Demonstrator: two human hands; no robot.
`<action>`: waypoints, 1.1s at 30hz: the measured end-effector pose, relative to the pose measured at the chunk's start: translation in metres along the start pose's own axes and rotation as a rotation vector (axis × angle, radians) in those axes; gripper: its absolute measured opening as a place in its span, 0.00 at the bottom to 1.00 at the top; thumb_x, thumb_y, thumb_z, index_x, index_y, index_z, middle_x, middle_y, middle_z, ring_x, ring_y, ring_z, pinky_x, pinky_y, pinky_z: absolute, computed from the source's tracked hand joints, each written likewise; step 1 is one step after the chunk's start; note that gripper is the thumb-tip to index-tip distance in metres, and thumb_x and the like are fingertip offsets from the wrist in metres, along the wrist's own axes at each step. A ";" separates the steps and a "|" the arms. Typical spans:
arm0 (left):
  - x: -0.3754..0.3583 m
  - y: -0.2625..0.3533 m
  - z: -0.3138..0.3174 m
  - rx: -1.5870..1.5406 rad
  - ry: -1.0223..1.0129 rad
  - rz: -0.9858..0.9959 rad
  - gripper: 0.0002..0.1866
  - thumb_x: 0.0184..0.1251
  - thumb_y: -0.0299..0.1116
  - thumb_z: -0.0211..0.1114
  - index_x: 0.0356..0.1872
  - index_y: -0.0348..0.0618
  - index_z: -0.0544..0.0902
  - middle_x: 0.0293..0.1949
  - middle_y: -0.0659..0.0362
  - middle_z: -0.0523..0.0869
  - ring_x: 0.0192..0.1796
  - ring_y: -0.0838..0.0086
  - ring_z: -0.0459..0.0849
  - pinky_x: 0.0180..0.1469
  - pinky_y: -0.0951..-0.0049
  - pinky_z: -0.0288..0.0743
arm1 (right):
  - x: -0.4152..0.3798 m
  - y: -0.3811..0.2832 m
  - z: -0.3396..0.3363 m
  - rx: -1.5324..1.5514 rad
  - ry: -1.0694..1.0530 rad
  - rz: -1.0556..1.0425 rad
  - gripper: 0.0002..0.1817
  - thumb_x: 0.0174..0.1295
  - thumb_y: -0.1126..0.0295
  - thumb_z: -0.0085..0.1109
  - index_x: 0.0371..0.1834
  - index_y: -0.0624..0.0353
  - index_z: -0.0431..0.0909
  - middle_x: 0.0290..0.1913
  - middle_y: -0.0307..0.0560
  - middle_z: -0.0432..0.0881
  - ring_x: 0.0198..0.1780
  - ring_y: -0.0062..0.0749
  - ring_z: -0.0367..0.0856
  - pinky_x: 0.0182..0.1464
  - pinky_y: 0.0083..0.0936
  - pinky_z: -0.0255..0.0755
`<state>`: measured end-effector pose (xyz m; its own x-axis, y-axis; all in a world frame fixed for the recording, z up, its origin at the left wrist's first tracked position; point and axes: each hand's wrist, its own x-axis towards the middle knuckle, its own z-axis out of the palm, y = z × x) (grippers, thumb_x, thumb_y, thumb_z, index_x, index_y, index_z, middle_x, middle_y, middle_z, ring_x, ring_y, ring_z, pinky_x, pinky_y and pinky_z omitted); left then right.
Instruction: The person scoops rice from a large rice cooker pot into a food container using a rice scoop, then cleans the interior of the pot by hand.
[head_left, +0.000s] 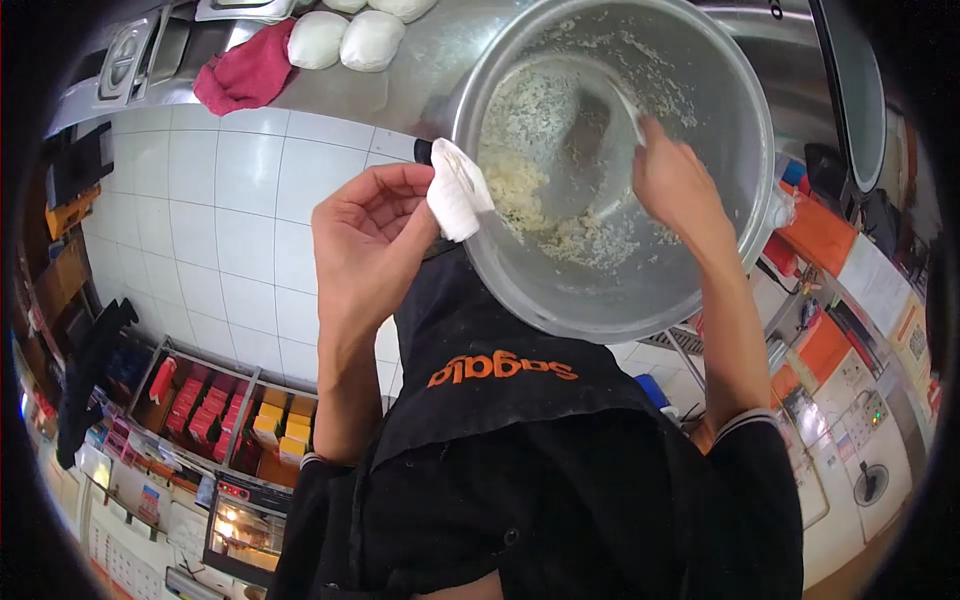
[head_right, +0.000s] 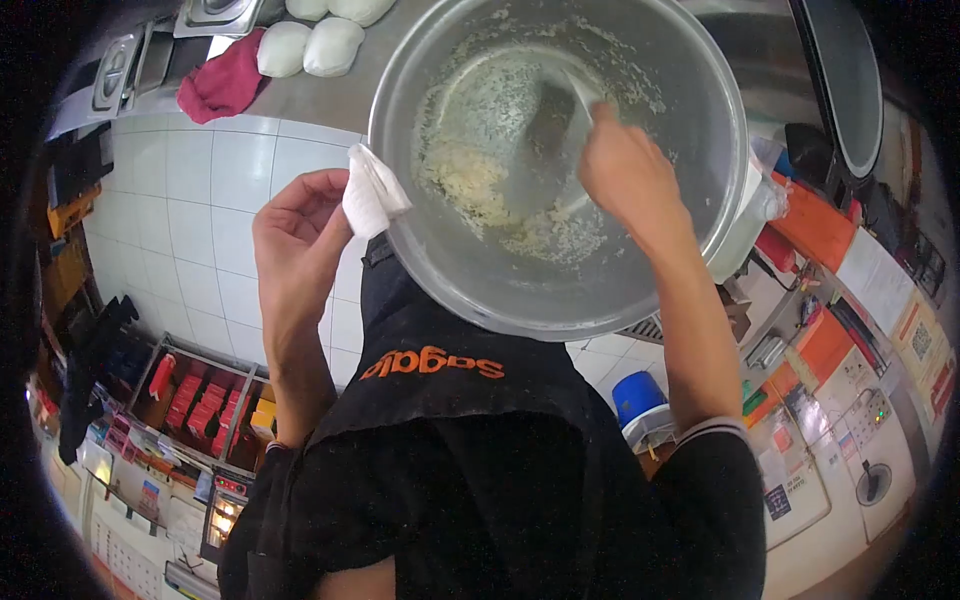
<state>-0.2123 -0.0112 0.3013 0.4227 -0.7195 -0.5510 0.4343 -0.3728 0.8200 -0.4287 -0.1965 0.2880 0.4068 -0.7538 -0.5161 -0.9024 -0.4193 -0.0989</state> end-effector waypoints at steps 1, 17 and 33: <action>0.000 0.003 0.006 0.022 0.031 0.055 0.11 0.59 0.22 0.69 0.41 0.26 0.80 0.34 0.53 0.85 0.37 0.78 0.85 0.40 0.81 0.81 | 0.016 -0.002 0.014 0.020 -0.052 0.015 0.20 0.64 0.70 0.47 0.58 0.68 0.69 0.38 0.72 0.81 0.42 0.64 0.81 0.48 0.51 0.73; -0.004 0.003 0.028 0.298 0.137 0.020 0.09 0.54 0.27 0.72 0.30 0.31 0.83 0.25 0.62 0.83 0.28 0.83 0.80 0.34 0.83 0.75 | -0.001 0.002 0.001 -0.204 -0.418 -0.053 0.18 0.64 0.69 0.48 0.55 0.60 0.74 0.43 0.67 0.81 0.50 0.59 0.80 0.52 0.48 0.73; -0.008 0.001 0.032 0.348 0.151 0.066 0.08 0.55 0.25 0.71 0.30 0.30 0.81 0.26 0.61 0.83 0.29 0.83 0.79 0.35 0.82 0.75 | 0.006 -0.033 0.064 0.188 -0.542 -0.056 0.15 0.63 0.68 0.51 0.39 0.72 0.79 0.38 0.72 0.81 0.46 0.64 0.80 0.52 0.49 0.71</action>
<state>-0.2410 -0.0248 0.3119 0.5646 -0.6637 -0.4907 0.1172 -0.5240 0.8436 -0.4051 -0.1547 0.2336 0.3689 -0.3448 -0.8632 -0.9113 -0.3168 -0.2629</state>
